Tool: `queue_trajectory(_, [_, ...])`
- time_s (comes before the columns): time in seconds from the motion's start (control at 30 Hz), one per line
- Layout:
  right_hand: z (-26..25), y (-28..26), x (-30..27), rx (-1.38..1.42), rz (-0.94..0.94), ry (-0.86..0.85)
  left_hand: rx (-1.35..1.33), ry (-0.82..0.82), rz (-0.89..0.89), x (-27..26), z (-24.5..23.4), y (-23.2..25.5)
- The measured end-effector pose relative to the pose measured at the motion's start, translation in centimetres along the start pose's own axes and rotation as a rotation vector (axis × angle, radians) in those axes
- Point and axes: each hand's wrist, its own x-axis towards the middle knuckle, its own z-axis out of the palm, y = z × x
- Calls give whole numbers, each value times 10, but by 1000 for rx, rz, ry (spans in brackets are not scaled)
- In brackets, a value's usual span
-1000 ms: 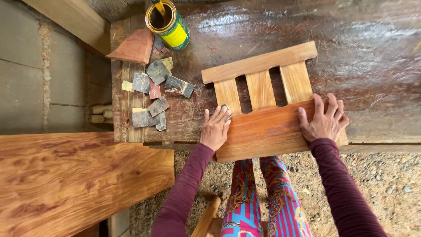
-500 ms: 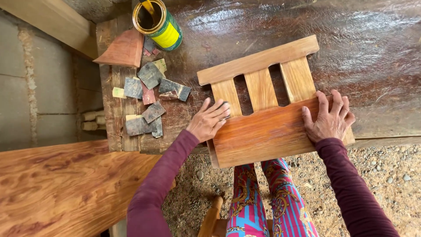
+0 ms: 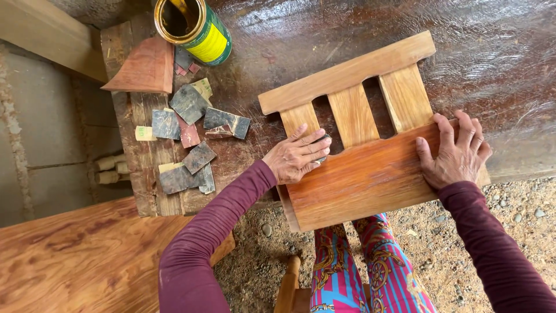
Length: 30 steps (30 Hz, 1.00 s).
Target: The person sands a wooden object with cutouts using a sanding block. They work on the flat surfaces and edges, then flip the object to sand the other side. The person also picks up and examines a piece of sandpaper before continuing to sand the wooden object.
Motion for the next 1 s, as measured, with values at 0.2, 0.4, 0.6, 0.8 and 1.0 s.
queue_trajectory(0.2, [4,2,2,-17,9,-16,-46,70,-14,-49,-7,-8])
queue_trajectory(0.4, [7,0,-2,-21,1,5,21,153,-64,17,35,2])
queue_trajectory(0.6, [3,0,4,-1,7,12,74,238,-284,7,33,48])
queue_trajectory(0.8, [2,0,4,28,-14,44,209,286,-575,48,59,-2])
queue_trajectory(1.0, [11,5,2,37,-5,65,190,266,-566,29,44,73])
